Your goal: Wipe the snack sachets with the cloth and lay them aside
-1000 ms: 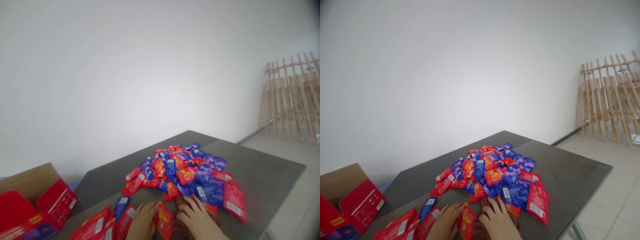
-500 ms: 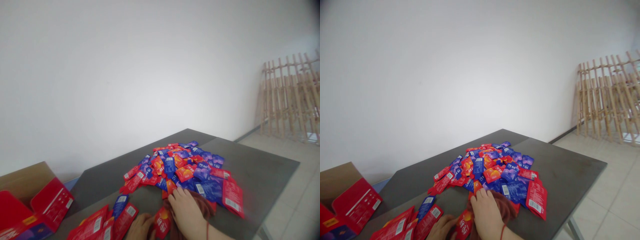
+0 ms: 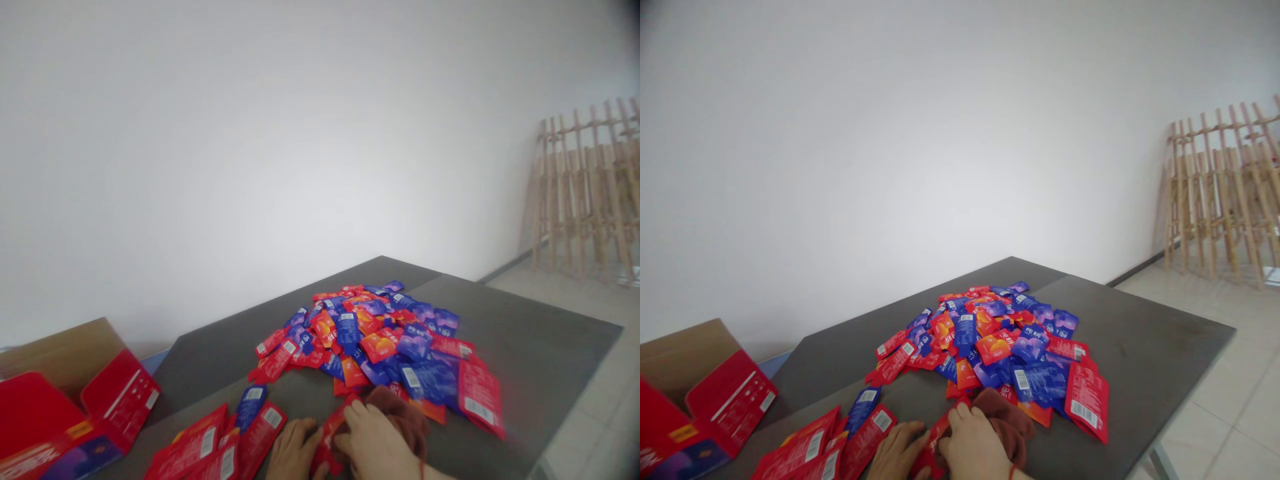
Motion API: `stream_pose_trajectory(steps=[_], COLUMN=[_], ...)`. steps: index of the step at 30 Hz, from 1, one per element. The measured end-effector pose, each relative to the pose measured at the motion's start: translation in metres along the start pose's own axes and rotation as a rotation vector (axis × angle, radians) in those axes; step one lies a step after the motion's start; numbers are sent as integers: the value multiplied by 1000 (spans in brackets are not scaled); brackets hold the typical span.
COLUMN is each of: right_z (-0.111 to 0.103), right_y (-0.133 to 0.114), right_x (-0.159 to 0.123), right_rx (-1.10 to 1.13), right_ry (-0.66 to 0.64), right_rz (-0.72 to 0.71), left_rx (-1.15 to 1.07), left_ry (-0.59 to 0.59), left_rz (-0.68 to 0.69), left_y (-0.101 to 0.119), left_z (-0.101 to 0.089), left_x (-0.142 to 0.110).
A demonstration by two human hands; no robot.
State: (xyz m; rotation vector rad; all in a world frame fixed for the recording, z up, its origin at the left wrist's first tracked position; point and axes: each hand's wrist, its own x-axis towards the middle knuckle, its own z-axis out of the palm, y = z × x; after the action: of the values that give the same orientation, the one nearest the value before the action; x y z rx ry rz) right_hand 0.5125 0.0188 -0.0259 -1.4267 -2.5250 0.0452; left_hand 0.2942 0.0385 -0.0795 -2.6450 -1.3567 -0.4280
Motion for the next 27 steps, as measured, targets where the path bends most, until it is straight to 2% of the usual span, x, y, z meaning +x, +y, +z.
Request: stream_pose_trajectory(steps=[4, 6, 8, 11, 14, 19, 24, 27], right_z=[-11, -12, -10, -3, -1, -9, -10, -9], right_y=[16, 16, 12, 2, -3, -4, -17, -18], right_x=[-14, -15, -13, -8, -4, 10, 31, 32], right_rx=[-1, 4, -4, -26, -20, -28, -140, -119], right_ry=[76, 101, 115, 111, 56, -13, -42, -34], right_rz=[238, 298, 296, 141, -37, -52, -224, -274], left_rx=[67, 66, 68, 73, 44, -16, -61, -59], left_ry=[22, -16, -37, -16, 3, -8, -75, -76], left_rz=[-74, -46, -24, -22, -11, -17, -79, -81], left_y=[1, 0, -3, -6, -10, -15, -11, -8], left_z=[5, 5, 5, 5, 8, 17, 14, 13], left_x=[1, 2, 3, 3, 0, -2, 1, 1])
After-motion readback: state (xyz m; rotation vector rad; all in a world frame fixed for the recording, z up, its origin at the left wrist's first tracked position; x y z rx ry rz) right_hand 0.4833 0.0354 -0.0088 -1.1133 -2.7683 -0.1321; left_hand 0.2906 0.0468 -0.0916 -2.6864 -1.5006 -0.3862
